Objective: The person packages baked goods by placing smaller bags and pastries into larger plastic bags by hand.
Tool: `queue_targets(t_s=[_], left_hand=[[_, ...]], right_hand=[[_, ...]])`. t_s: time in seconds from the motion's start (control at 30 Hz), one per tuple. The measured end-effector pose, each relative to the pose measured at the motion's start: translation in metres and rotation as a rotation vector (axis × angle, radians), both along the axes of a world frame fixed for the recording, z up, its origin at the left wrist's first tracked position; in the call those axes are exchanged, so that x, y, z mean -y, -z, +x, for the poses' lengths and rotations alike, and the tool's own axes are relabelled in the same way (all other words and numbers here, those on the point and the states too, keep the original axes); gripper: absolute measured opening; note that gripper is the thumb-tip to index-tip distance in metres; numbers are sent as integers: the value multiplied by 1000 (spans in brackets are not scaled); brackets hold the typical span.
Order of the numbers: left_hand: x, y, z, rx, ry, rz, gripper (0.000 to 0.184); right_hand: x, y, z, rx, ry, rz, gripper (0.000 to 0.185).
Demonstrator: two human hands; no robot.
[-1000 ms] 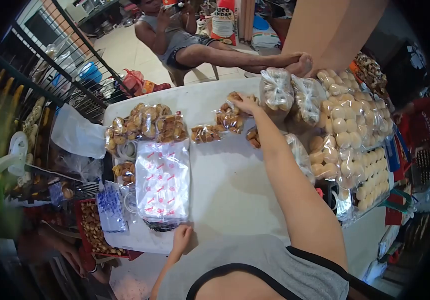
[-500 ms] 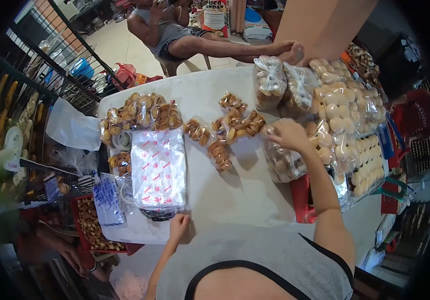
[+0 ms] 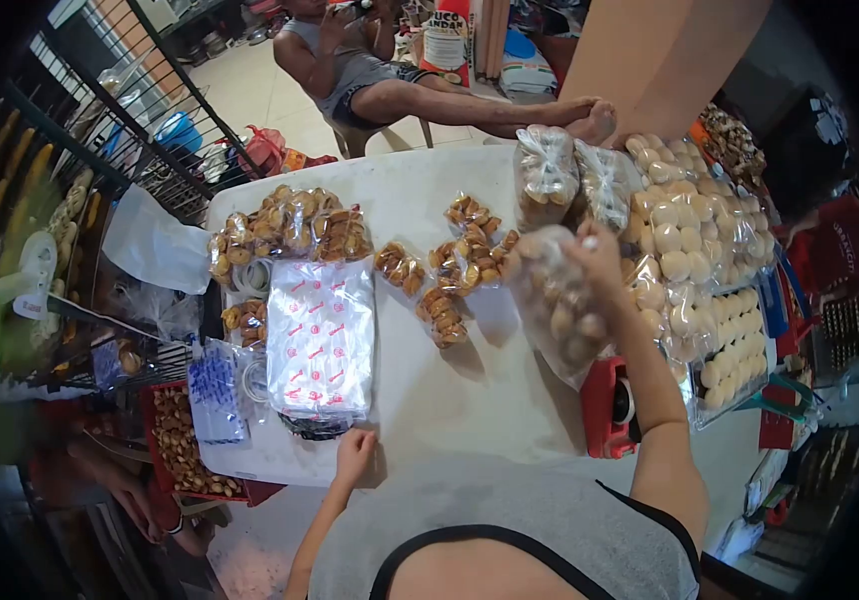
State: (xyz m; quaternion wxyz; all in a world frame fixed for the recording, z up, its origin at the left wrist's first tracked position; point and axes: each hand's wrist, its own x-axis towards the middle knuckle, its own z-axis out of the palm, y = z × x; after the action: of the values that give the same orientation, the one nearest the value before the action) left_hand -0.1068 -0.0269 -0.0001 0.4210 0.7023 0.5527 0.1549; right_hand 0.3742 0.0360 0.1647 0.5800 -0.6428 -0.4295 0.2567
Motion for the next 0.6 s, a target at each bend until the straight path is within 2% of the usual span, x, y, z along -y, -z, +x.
queue_targets(t_s=[0.07,0.13,0.2,0.27,0.3,0.33,0.37,0.43,0.47,0.53,0.6], left_hand=[[3,-2,0,-2,-24,16,21],[4,-1,5,13,-41,29,20],[3,-2,7,-22,-58,32,20],[1,-9,9,-10,-66,-4,19],[2,-12,7,1,-64,-41,19],[5,-11,4,-6,-74,-41,19],[7,-9,1,19,-73,-37,16],[14,-6,-4,44,-81,-31,15],[18,-5,-7,115,-178,-67,14],[17,-8,-11,190,-282,-99,16],[10,-20,-19,-91,-192,460,26]], right_hand=[[-26,-54,-12,-106,116,52,19],[-71,-59,5,-63,224,101,16],[-112,-82,-10,-55,246,384,16],[-180,-57,10,197,343,502,20],[-203,-54,7,187,249,631,20],[-210,-67,-9,306,165,647,22],[-222,-61,-9,296,158,649,22],[-253,-33,1,573,-45,142,27],[-257,-19,4,573,-53,149,27],[-263,11,18,845,-175,-138,31],[-265,53,44,1242,-153,-228,28]])
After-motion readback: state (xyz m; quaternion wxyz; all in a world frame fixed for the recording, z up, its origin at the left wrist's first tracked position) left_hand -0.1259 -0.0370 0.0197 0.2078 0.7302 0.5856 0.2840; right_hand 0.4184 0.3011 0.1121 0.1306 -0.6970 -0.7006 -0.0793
